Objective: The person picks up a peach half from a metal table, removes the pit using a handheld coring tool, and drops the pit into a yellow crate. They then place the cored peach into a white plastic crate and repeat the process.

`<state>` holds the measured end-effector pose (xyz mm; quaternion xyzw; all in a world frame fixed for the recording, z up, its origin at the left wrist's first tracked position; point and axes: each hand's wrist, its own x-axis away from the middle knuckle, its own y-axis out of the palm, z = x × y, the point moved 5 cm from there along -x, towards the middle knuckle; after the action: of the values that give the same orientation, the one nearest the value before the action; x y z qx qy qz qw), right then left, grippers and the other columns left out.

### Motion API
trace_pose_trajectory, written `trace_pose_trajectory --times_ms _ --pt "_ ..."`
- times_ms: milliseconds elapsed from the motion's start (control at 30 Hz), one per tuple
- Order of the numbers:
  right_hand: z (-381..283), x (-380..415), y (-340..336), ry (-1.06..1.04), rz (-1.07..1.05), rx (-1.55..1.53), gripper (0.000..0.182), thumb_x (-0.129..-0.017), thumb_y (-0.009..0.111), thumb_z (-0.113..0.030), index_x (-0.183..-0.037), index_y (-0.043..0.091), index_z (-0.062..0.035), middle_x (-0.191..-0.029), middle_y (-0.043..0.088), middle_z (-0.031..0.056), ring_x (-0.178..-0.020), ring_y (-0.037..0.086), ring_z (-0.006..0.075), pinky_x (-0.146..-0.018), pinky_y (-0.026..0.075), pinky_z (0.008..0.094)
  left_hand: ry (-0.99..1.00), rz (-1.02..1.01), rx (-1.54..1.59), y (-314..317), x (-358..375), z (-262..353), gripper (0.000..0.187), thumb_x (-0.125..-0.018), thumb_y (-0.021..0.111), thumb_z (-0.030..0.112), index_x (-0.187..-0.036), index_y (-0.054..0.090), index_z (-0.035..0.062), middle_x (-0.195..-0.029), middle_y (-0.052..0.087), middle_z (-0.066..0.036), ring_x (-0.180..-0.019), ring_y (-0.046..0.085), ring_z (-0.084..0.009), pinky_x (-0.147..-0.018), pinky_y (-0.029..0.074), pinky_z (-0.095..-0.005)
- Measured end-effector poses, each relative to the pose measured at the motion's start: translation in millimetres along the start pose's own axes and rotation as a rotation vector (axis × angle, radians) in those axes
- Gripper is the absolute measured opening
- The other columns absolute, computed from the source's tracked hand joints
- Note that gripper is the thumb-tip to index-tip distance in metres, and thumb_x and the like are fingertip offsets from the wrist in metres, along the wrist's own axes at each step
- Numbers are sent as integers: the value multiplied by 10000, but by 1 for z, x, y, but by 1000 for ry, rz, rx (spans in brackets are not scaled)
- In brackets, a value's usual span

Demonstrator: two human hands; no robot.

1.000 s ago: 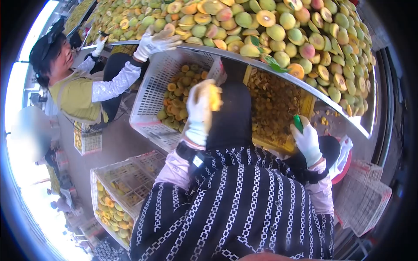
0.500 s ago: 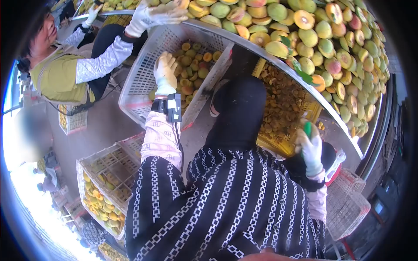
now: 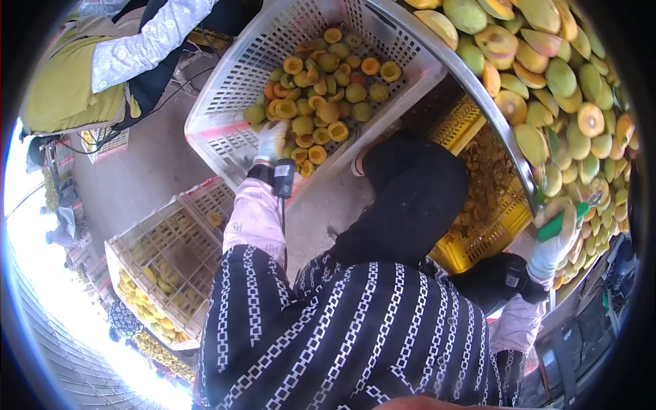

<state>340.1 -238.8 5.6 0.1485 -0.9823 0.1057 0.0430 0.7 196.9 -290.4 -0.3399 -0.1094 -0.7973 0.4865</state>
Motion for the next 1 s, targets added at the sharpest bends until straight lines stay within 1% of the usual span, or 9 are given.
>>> trace_pose_trajectory --times_ms 167,300,367,467,567,667,733,833,1000 --pt "22 -2 0 -76 93 2 428 -945 468 -249 -1245 446 56 -702 447 28 -504 389 86 -457 329 199 -352 -39 -25 71 -50 -43 485 -841 650 322 -1082 534 -83 -980 606 -140 -796 656 -208 -630 533 -304" --pt "23 1 -9 -79 129 100 436 -944 472 -253 -1245 446 60 -694 434 24 -502 388 85 -439 315 193 -82 1 -331 120 -141 -138 826 -758 698 438 -1245 348 -129 -1126 593 -223 -905 662 -297 -698 554 -353" --pt "27 4 -19 -169 39 165 401 -937 507 -156 -1302 430 -6 -902 494 81 -594 417 101 -482 360 195 -161 90 -336 133 -140 -153 861 -744 704 440 -1260 312 -126 -1132 589 -240 -929 653 -304 -714 548 -354" --pt "45 13 -50 -292 -112 352 477 -908 570 -40 -1353 430 -142 -1161 486 144 -700 444 125 -552 412 208 -358 371 -588 142 -76 -61 910 -731 711 418 -1281 235 -130 -1053 599 -243 -892 647 -302 -698 543 -343" --pt "46 14 -54 -194 -57 69 530 -884 628 -60 -1355 440 -214 -1181 479 141 -714 456 134 -582 415 213 -295 218 -438 132 -74 -59 603 -799 685 290 -1125 411 -137 -1122 574 -235 -1012 588 -325 -852 497 -415" --pt "27 7 -21 -108 32 120 471 -915 596 -152 -1355 430 -125 -1027 522 112 -640 445 111 -539 390 195 -431 5 34 109 -68 -70 522 -805 684 162 -1184 412 -73 -1189 552 -219 -1015 586 -321 -861 500 -396" --pt "16 1 1 -126 125 105 540 -960 474 -328 -1315 376 67 -663 446 30 -439 395 86 -416 346 206 -87 -314 395 95 -43 -40 420 -845 626 82 -1217 448 2 -1241 533 -201 -1078 577 -312 -872 500 -385" --pt "22 0 -2 -105 124 30 519 -946 496 -300 -1299 400 68 -638 435 29 -436 394 89 -409 329 210 14 -407 678 91 37 56 552 -844 592 63 -1357 392 23 -1170 564 -134 -1031 579 -223 -897 477 -368" --pt "14 -4 10 -193 57 -33 417 -940 510 -239 -1242 474 46 -602 472 41 -435 405 98 -425 329 213 265 -694 760 96 102 126 685 -819 562 -33 -1444 321 109 -1361 463 -166 -1274 449 -328 -990 443 -362"
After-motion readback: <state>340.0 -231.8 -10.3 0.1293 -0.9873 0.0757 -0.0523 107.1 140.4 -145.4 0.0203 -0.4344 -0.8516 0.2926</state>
